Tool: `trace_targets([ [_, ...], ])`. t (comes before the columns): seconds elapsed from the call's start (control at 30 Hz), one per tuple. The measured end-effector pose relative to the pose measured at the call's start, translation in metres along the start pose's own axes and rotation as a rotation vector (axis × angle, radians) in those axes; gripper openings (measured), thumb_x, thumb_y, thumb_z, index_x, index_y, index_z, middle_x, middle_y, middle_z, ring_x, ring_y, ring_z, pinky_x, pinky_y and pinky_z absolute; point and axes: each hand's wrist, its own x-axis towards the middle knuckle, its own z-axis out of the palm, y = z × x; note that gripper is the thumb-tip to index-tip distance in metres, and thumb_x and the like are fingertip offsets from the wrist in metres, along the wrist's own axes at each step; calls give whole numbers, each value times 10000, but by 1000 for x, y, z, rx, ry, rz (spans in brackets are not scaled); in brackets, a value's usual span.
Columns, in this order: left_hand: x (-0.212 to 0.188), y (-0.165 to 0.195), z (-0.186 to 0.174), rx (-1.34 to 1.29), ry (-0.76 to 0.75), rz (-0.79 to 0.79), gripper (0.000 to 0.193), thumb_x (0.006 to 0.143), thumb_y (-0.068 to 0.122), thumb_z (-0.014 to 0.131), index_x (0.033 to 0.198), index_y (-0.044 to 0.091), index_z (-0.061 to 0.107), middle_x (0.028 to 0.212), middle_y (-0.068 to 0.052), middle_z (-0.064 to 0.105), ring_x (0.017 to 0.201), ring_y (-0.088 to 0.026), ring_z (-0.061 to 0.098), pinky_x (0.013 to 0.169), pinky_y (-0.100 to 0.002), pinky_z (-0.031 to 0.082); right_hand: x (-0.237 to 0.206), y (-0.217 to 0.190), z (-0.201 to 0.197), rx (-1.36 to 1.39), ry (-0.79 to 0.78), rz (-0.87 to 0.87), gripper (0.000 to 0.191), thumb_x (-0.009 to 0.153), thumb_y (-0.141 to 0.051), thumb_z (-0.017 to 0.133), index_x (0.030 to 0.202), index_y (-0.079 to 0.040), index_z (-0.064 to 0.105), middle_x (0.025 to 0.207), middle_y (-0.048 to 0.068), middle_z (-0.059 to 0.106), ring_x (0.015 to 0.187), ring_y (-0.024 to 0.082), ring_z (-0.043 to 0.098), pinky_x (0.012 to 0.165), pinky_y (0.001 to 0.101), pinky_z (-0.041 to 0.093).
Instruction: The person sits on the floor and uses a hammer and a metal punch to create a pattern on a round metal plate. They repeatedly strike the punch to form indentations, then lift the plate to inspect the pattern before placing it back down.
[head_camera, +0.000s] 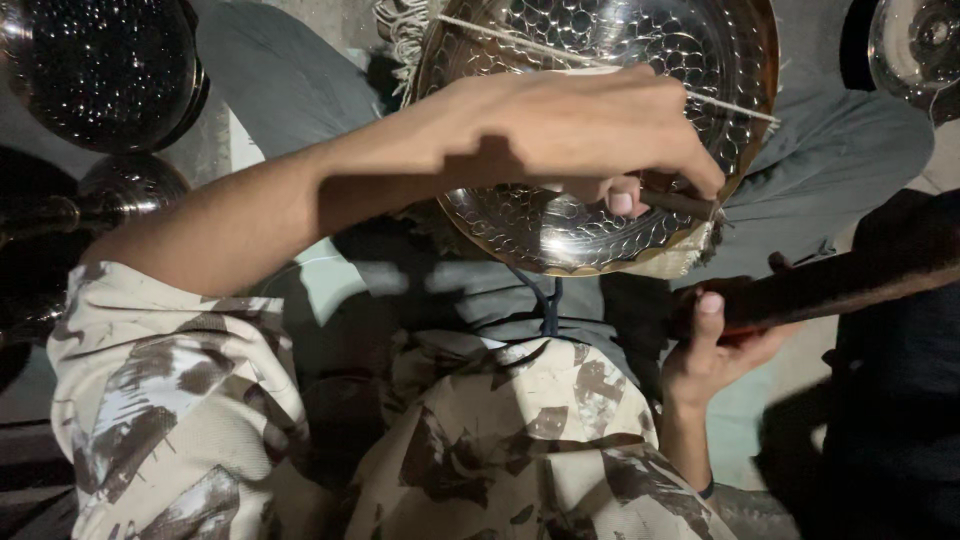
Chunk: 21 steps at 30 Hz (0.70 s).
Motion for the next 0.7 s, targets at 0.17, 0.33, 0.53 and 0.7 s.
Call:
trace_targets([
  [0.17,-4,-6,0,-161,100,202,413,986,64,605,1398,86,601,791,-102,678,547,-104,619,361,-237,437,-2,-1,-6,-328,-40,-135,664,1070,-103,784,1565,-14,350,1372,172,505,1182,207,510,1058,324,445],
  [0.33,-6,-10,1,-176,124,255,382,993,76,590,1373,90,622,848,-91,598,607,-93,584,419,-220,460,-2,11,-15,-82,97,145,825,935,-63,753,1579,16,243,1502,234,419,1258,275,519,1145,393,491],
  [0.53,-3,-10,4,-159,116,284,429,961,74,574,1384,124,615,788,-72,634,557,-106,521,395,-239,411,-20,27,-11,-218,-33,-156,811,1023,-22,637,1673,5,153,1649,199,362,1414,250,443,1208,351,379],
  [0.7,-10,0,-1,4,240,350,507,858,57,644,1365,91,640,726,-46,656,517,-94,497,391,-252,355,-16,5,0,-130,95,-87,818,999,-34,670,1600,66,124,1647,195,273,1507,249,330,1284,359,271],
])
